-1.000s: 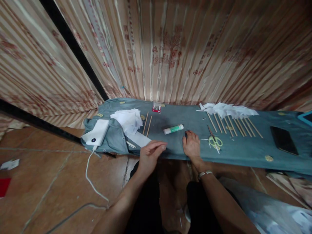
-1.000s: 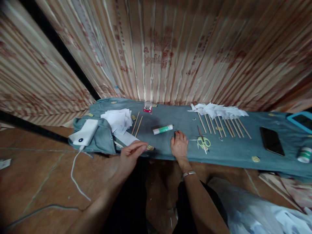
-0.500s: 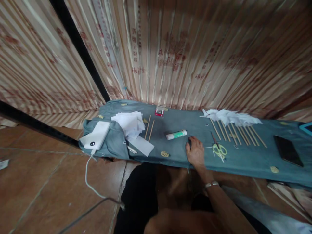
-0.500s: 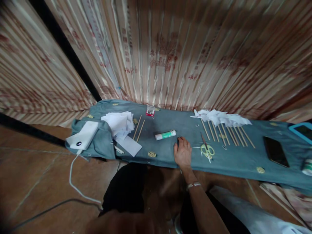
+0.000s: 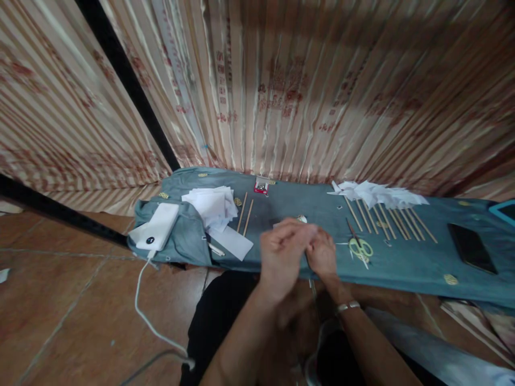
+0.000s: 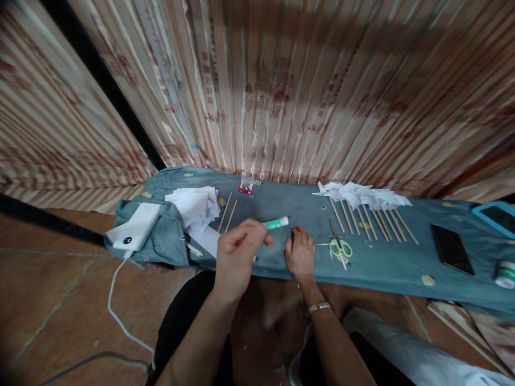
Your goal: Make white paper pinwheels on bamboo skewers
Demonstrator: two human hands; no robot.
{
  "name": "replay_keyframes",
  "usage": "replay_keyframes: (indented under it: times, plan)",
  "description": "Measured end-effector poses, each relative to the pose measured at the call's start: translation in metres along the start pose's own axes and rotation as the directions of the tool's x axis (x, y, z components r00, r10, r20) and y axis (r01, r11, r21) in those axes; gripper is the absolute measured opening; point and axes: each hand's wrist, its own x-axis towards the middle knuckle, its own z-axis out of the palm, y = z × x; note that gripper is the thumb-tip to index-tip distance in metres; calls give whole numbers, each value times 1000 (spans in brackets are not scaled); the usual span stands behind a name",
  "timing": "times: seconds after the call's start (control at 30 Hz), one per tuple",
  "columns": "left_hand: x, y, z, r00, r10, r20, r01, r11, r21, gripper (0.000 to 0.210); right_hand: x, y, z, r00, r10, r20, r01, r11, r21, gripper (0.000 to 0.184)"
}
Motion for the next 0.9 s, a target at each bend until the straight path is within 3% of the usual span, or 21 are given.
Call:
replay_keyframes:
  times: [0.07, 0.2, 0.3, 0.37, 0.57, 0.9]
  plan:
    - [31, -8, -25, 989, 92, -118, -62, 969, 239, 8, 1, 0, 0, 1000, 21, -9, -21, 1000, -13, 38]
    - [73, -51, -117, 948, 196, -249, 33, 721, 692, 31, 1, -2, 0, 999, 39, -25, -40, 999, -34, 36]
    - [84, -71, -175, 959, 110, -263, 169, 523, 836, 42, 1, -3, -1, 999, 44, -15, -44, 998, -35, 37]
    - [86, -78, -195, 968, 66, -241, 194, 413, 890, 46, 1, -3, -2, 999, 53, -5, -53, 998, -35, 38]
    - [88, -93, -207, 988, -57, -145, 155, 237, 959, 56, 0, -3, -2, 999, 43, -14, -43, 999, -30, 38]
    - [87, -97, -214, 988, -54, -146, 155, 232, 960, 48, -1, -3, -1, 998, 57, -14, -57, 998, -25, 38]
